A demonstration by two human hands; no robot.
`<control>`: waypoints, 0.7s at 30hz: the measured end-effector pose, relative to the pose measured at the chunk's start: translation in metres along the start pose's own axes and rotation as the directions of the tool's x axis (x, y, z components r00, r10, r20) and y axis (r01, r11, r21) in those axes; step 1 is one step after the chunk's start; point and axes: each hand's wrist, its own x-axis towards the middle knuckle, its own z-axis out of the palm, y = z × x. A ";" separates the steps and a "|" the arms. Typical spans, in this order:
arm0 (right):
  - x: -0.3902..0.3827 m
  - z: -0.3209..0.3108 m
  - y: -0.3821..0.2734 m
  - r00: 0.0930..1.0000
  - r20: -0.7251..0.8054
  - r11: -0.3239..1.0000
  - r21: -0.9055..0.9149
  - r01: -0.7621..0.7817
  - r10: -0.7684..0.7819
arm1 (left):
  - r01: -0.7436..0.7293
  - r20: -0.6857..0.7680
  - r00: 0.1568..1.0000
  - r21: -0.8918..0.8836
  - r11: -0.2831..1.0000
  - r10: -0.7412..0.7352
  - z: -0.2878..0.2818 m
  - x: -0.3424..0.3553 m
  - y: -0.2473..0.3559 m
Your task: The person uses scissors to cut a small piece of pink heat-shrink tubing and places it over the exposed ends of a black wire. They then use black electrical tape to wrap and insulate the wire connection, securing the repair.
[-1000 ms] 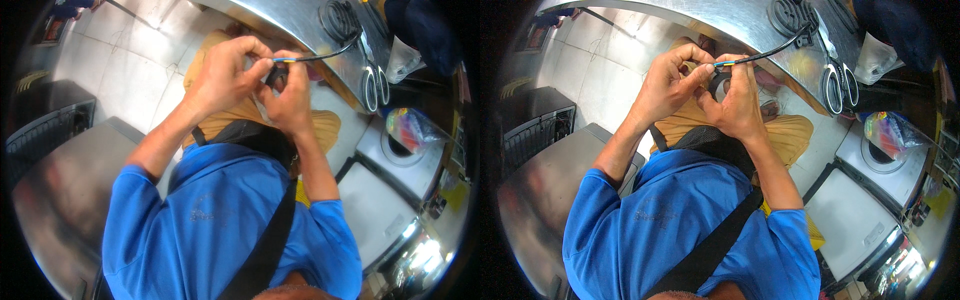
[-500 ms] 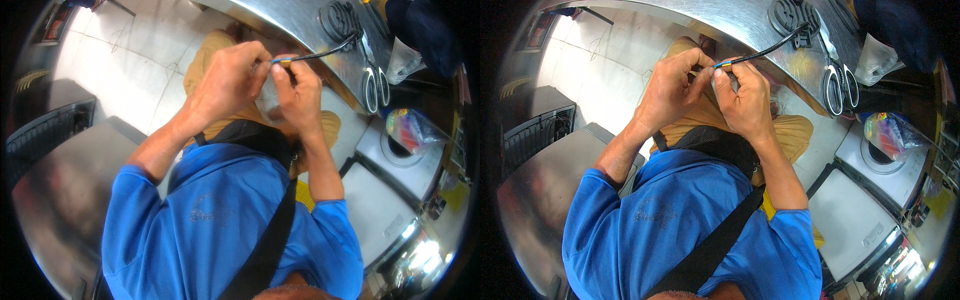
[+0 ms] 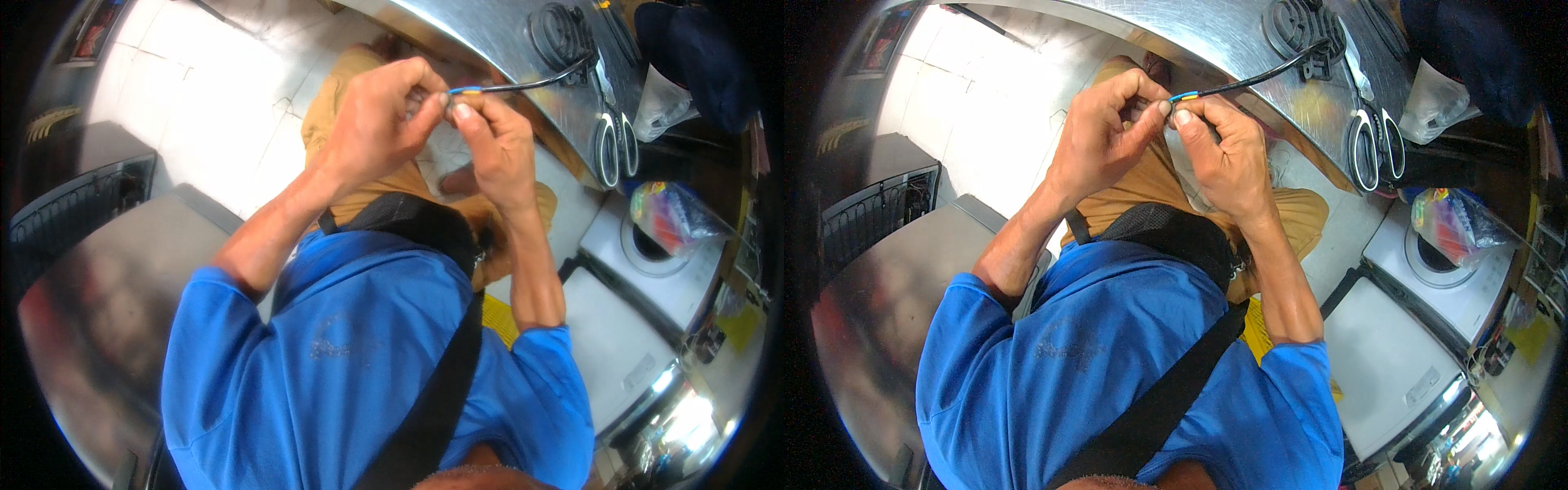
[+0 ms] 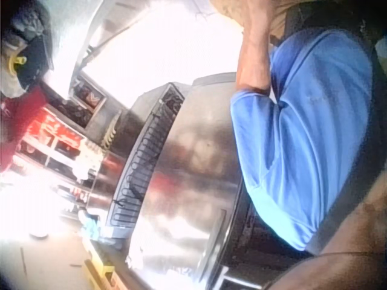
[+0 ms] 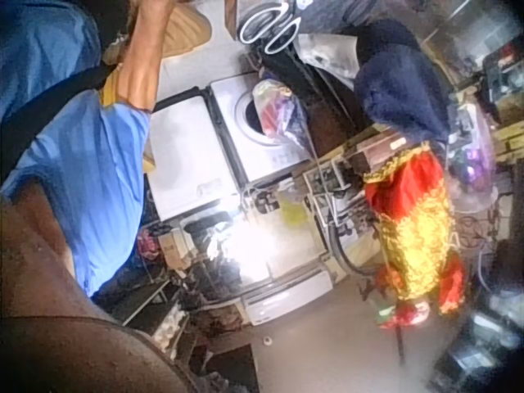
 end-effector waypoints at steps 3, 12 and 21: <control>-0.002 -0.001 -0.007 0.998 0.027 0.998 0.019 -0.061 0.061 | 0.075 0.013 0.997 -0.092 0.993 -0.074 -0.001 0.000 -0.002; -0.021 -0.007 -0.039 0.957 -0.017 0.860 -0.443 0.253 -0.291 | 0.151 -0.064 0.981 -0.356 0.922 -0.185 0.003 -0.003 -0.002; 0.003 -0.016 -0.080 0.977 0.063 0.929 -0.303 0.211 -0.202 | 0.002 -0.170 0.985 -0.168 0.986 -0.031 -0.001 -0.004 0.009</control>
